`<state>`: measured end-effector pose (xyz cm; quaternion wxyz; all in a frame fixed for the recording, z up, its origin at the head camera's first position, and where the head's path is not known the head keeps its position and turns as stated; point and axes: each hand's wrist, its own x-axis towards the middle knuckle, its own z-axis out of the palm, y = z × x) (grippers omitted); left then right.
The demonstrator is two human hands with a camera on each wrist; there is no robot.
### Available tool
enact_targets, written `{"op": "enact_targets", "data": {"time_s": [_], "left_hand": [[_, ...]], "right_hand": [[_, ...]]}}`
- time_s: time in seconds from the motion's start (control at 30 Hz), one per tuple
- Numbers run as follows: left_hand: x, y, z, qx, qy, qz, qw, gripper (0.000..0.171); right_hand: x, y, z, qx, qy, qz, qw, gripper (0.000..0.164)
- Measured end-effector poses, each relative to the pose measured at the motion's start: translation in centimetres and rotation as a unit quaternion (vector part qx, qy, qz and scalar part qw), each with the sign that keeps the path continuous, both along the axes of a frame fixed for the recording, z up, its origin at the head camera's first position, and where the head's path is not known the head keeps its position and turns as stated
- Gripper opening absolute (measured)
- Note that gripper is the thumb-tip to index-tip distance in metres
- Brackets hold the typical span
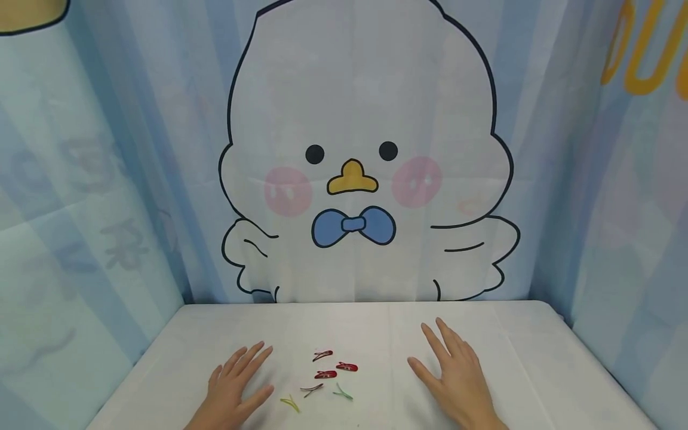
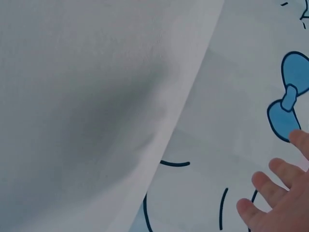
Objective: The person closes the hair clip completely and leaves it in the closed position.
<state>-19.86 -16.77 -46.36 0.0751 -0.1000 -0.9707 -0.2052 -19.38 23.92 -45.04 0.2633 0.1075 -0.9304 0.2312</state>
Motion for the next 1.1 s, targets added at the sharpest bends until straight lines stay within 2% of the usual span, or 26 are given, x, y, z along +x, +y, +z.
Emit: {"op": "enact_targets", "data": {"time_s": [0.23, 0.43, 0.6, 0.83, 1.1], "left_hand": [[-0.3, 0.6, -0.2, 0.048, -0.013, -0.007, 0.9987, 0.064], [-0.6, 1.0, -0.6, 0.088, -0.029, -0.004, 0.9956, 0.06], [-0.5, 1.0, -0.7, 0.119, -0.039, -0.017, 0.992, 0.058], [-1.0, 1.0, -1.1, 0.167, -0.068, -0.031, 0.9831, 0.061], [-1.4, 0.7, -1.7, 0.176, -0.058, -0.064, 0.9807, 0.055]], "right_hand": [[-0.5, -0.7, -0.1, -0.02, 0.011, 0.02, 1.0, 0.064], [-0.7, -1.3, -0.2, -0.031, -0.012, 0.022, 0.999, 0.064], [-0.9, -1.8, -0.4, -0.04, -0.028, 0.022, 0.999, 0.064], [-1.2, -2.2, -0.5, -0.043, -0.06, 0.013, 0.997, 0.066], [-1.6, -2.8, -0.4, -0.052, -0.068, 0.022, 0.996, 0.066]]}}
